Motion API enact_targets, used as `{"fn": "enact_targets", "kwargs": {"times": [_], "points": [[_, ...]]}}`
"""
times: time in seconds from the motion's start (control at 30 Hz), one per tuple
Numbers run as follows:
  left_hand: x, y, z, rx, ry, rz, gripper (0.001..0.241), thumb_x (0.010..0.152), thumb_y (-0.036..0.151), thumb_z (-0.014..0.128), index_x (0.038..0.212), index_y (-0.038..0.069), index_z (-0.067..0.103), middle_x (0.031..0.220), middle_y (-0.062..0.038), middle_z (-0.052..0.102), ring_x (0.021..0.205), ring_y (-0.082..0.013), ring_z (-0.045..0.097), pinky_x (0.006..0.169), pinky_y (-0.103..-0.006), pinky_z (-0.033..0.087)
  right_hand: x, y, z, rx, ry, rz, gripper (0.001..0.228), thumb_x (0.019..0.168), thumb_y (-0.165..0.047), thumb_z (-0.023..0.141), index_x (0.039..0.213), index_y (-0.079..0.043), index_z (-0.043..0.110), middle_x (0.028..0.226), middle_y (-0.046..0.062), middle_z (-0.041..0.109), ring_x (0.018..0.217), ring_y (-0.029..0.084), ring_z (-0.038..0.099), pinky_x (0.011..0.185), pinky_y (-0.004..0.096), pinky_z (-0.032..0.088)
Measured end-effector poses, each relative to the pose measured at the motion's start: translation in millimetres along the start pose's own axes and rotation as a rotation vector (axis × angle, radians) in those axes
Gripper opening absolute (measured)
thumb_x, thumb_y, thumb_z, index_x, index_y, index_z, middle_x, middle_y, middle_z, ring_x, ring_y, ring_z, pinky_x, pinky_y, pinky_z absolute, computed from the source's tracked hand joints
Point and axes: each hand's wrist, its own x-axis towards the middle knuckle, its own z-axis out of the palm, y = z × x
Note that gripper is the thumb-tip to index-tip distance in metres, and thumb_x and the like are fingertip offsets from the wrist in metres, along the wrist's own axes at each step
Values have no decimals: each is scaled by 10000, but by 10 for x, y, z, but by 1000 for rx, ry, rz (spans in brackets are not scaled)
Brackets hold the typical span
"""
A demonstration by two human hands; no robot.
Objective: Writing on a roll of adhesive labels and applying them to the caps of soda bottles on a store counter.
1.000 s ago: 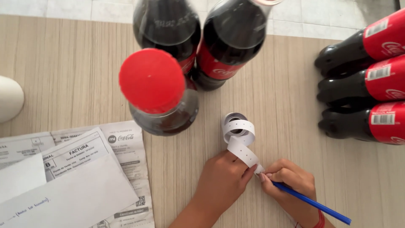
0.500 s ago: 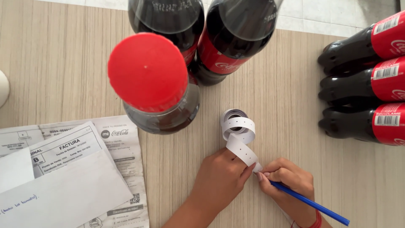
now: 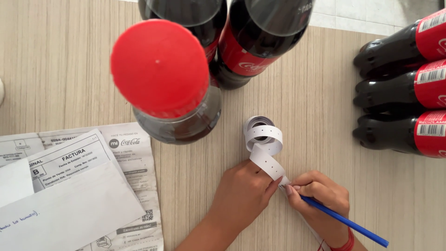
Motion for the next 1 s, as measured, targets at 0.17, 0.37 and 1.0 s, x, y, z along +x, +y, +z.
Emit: {"fn": "enact_targets", "kwargs": {"times": [0.17,0.37,1.0], "points": [[-8,-7,20,-4,-5,-9,195,915,139,736,767,95,618,737,-68,582,608,-263,574,448,-417,421,12,-14,-2,-16,-28,6,289,770,-45,814,668,-85,547,770,70,728,590,143,691,582,203,607],[0,-3,6,-11,2,2,210,910,119,745,757,102,602,736,-63,559,583,-245,554,436,-397,408,6,-6,5,-1,-7,-20,300,778,-34,803,661,-84,532,751,68,707,562,139,662,557,197,586],[-10,-10,36,20,14,1,206,957,184,738,797,108,634,728,-49,579,593,-240,566,445,-387,423,25,-23,-5,32,12,4,314,771,-13,801,648,-82,521,752,79,711,578,142,674,559,198,587]]}}
